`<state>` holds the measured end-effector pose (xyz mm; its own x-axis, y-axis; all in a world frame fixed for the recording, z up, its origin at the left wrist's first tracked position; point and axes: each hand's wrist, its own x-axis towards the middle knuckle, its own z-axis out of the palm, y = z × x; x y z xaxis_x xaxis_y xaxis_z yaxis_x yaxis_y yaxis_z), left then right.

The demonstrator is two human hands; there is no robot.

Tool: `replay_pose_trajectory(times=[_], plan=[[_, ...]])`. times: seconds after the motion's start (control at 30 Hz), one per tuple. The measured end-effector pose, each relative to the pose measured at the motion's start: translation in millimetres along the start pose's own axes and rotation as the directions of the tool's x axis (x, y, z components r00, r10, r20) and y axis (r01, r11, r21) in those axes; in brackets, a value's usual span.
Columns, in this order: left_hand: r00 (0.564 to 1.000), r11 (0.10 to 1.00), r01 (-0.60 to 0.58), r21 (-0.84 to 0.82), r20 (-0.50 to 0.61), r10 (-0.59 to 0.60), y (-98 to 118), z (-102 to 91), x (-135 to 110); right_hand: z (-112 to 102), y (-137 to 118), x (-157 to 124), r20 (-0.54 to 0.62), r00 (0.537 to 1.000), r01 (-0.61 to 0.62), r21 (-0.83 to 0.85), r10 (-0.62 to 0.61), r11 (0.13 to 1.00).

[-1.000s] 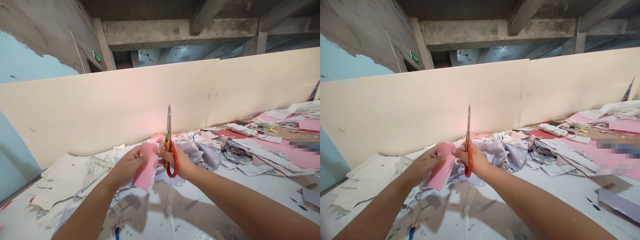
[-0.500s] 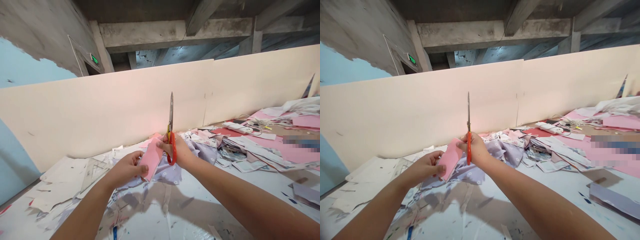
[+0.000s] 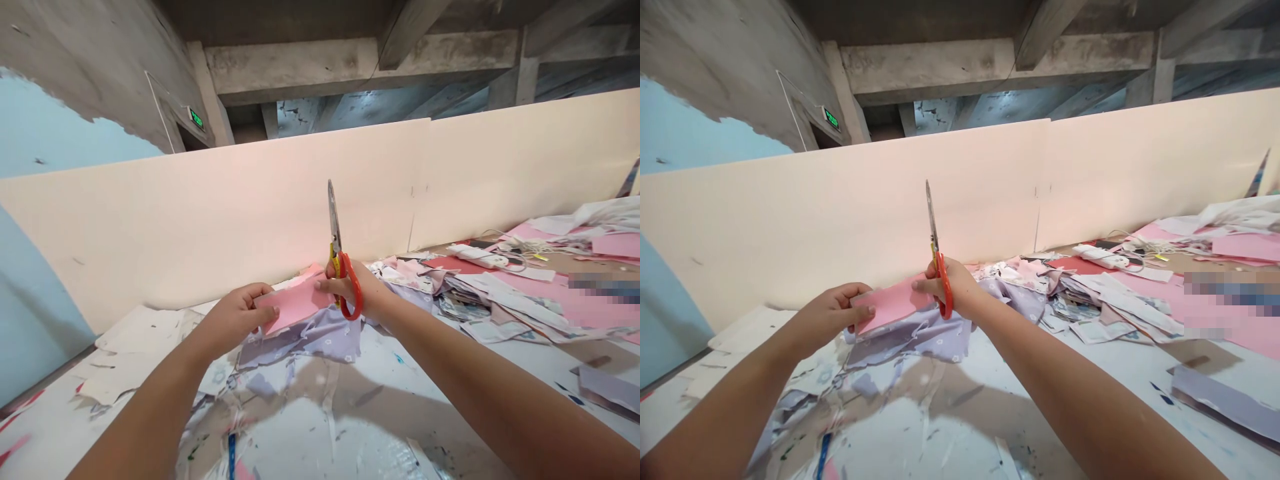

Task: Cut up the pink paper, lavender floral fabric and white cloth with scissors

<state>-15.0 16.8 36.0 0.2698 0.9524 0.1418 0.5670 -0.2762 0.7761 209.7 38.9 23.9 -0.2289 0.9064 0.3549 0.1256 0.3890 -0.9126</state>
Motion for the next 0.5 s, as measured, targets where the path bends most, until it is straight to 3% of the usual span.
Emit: replay_pose_trajectory(times=[0.23, 0.37, 0.43, 0.5], plan=[[0.999, 0.999, -0.011, -0.051, -0.050, 0.008, -1, -8.8, -9, 3, 1, -3, 0.040, 0.999, 0.033, 0.096, -0.037, 0.995], [0.992, 0.968, -0.014, -0.249, -0.127, -0.018, -6, -11.0, -5, 9, 1, -5, -0.033, 0.998, 0.052, 0.083, -0.049, 0.995], [0.990, 0.883, -0.034, -0.468, -0.137, -0.034, -11, -6.5, -1, 14, 3, -3, -0.059, 0.997, 0.048, 0.117, -0.042, 0.992], [0.994, 0.723, -0.060, -0.689, -0.104, -0.016, -18, 2.9, 2, 18, 6, -1, -0.067, 0.997, 0.036, 0.223, -0.022, 0.974]])
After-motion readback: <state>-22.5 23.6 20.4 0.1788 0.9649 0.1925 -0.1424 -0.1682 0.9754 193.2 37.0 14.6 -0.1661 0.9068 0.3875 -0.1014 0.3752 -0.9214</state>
